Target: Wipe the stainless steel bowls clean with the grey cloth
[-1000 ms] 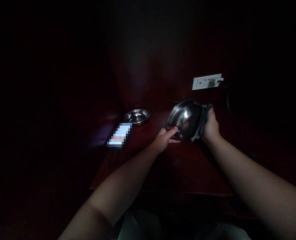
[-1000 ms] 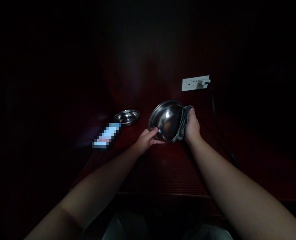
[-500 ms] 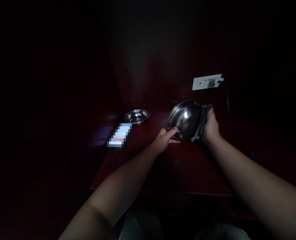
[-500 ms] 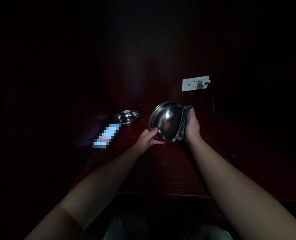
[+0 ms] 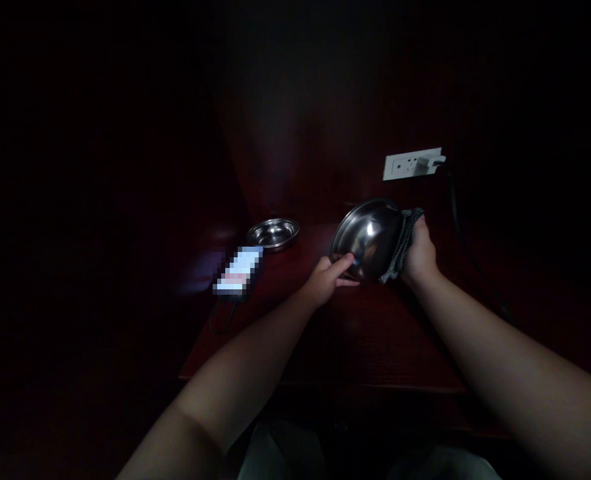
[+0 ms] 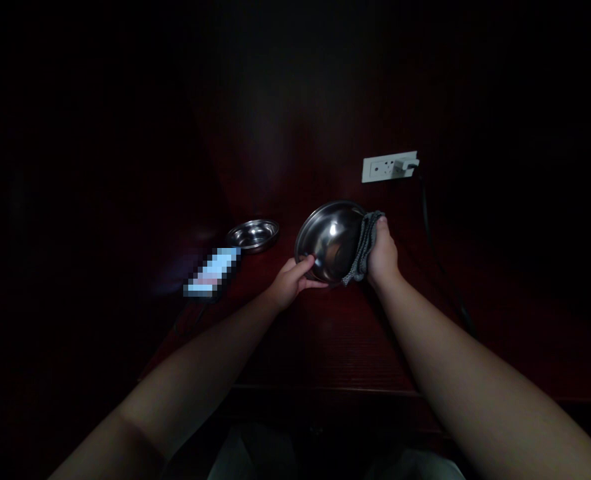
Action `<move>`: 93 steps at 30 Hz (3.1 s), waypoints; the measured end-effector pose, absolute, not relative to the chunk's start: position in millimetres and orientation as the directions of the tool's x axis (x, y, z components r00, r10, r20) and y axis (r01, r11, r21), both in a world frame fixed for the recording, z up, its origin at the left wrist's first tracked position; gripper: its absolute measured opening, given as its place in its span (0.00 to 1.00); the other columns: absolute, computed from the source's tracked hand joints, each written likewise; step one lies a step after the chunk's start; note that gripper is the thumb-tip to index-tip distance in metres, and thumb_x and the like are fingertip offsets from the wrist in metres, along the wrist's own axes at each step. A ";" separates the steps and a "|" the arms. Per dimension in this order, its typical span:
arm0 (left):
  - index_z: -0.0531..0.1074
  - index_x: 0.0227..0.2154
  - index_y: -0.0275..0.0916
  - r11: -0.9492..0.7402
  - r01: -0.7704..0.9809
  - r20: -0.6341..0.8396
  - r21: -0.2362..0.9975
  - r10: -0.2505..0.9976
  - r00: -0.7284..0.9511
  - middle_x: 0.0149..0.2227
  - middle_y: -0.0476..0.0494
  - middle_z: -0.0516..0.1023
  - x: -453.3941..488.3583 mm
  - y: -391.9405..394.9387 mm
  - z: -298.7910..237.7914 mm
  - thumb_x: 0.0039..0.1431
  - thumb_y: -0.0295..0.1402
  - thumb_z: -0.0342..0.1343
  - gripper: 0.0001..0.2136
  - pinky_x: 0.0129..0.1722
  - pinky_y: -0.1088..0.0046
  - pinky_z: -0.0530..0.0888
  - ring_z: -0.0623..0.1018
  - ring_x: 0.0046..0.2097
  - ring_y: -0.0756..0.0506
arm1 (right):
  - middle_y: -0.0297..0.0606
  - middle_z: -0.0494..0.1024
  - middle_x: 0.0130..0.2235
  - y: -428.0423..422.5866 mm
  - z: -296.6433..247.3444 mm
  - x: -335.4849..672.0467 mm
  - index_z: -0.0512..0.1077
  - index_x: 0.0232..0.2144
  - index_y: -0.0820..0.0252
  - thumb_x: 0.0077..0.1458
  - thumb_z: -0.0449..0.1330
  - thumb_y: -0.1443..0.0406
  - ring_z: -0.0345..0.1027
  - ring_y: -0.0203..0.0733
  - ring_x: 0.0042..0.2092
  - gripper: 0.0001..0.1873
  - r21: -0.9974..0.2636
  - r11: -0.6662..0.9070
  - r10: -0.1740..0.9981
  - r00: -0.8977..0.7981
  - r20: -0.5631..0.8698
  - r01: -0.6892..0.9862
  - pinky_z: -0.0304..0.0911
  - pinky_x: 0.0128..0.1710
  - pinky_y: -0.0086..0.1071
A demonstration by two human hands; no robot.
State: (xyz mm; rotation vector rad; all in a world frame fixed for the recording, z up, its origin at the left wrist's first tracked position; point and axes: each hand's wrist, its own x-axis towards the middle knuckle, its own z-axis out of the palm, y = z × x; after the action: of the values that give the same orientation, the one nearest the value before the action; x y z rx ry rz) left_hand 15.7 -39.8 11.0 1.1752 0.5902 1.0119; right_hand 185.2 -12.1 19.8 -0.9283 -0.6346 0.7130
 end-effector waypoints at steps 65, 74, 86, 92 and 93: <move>0.71 0.33 0.31 0.053 -0.321 0.110 0.946 0.876 0.470 0.30 0.40 0.75 15.5 -37.6 9.2 0.45 0.47 0.60 0.21 0.38 0.60 0.73 0.75 0.34 0.45 | 0.34 0.76 0.39 -10.5 18.3 185.8 0.73 0.37 0.59 0.49 0.52 0.45 0.69 0.41 0.45 0.26 -0.857 0.442 0.776 0.593 0.215 -0.266 0.60 0.52 0.40; 0.71 0.34 0.32 0.043 -0.322 0.120 0.946 0.875 0.470 0.30 0.41 0.75 15.1 -38.1 10.0 0.45 0.47 0.59 0.21 0.39 0.59 0.72 0.75 0.34 0.45 | 0.33 0.76 0.38 -12.2 19.6 184.9 0.73 0.36 0.59 0.48 0.54 0.45 0.69 0.41 0.44 0.26 -0.852 0.433 0.778 0.599 0.188 -0.295 0.61 0.51 0.39; 0.71 0.34 0.32 0.047 -0.325 0.114 0.944 0.882 0.458 0.30 0.41 0.75 15.0 -40.5 11.2 0.45 0.46 0.59 0.20 0.39 0.60 0.73 0.75 0.35 0.44 | 0.35 0.76 0.38 -8.8 16.0 187.2 0.73 0.35 0.59 0.48 0.53 0.45 0.69 0.41 0.44 0.26 -0.851 0.448 0.778 0.589 0.219 -0.275 0.62 0.50 0.39; 0.71 0.34 0.32 0.035 -0.323 0.124 0.946 0.880 0.459 0.30 0.40 0.75 15.0 -39.0 10.0 0.45 0.47 0.59 0.21 0.38 0.60 0.73 0.76 0.35 0.44 | 0.33 0.76 0.39 -5.7 14.6 187.7 0.73 0.36 0.58 0.48 0.52 0.44 0.68 0.41 0.46 0.27 -0.825 0.470 0.784 0.577 0.228 -0.312 0.60 0.52 0.39; 0.71 0.34 0.32 0.030 -0.322 0.128 0.946 0.879 0.459 0.31 0.40 0.75 15.1 -39.0 10.2 0.45 0.47 0.59 0.21 0.39 0.60 0.73 0.76 0.35 0.44 | 0.33 0.77 0.39 -5.5 14.7 187.6 0.73 0.37 0.58 0.47 0.52 0.43 0.68 0.41 0.47 0.28 -0.814 0.475 0.792 0.565 0.230 -0.335 0.60 0.53 0.40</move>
State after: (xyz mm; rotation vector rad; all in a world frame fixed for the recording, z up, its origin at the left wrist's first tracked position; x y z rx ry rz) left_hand 15.1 -39.0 10.2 1.1998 0.5907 1.0132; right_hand 187.6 -5.5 14.7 -0.7994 -0.6572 0.7533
